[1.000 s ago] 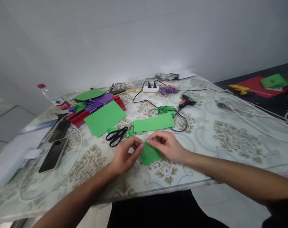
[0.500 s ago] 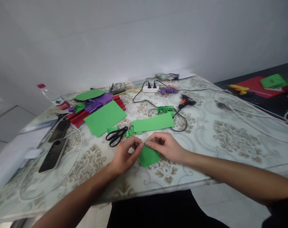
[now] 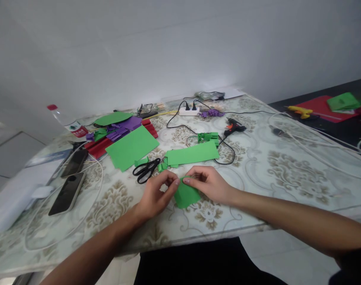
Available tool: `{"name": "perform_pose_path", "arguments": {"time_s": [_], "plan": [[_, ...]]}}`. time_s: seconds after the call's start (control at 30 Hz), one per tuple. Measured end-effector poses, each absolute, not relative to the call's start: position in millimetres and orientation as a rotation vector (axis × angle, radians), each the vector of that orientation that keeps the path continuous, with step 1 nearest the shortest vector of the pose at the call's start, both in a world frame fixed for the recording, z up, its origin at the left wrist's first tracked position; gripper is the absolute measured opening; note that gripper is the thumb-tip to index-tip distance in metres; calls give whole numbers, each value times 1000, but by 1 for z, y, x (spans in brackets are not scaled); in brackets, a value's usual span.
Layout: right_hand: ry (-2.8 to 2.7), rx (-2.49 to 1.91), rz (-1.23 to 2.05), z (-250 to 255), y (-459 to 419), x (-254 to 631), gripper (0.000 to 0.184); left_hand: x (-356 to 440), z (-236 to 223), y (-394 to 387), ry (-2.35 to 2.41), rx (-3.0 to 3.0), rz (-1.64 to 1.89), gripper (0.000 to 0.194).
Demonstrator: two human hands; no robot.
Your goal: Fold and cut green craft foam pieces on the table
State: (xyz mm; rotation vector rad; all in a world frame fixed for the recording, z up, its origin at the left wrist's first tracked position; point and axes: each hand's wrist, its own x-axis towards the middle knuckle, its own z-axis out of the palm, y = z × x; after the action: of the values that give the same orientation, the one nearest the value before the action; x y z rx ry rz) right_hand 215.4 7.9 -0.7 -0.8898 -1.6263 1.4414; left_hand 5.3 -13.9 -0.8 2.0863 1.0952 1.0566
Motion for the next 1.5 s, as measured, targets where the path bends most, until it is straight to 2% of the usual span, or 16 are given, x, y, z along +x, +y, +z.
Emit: {"name": "perform_pose_path", "arguments": {"time_s": [0.37,1.5], "plan": [[-1568,-953,1414,-3,12,217,37,6,-2,-13,1120,2089,1114,13],[-1602,-955,1376,-4,11,218,33,7,0,-11,1141,2148,965,19]]}}
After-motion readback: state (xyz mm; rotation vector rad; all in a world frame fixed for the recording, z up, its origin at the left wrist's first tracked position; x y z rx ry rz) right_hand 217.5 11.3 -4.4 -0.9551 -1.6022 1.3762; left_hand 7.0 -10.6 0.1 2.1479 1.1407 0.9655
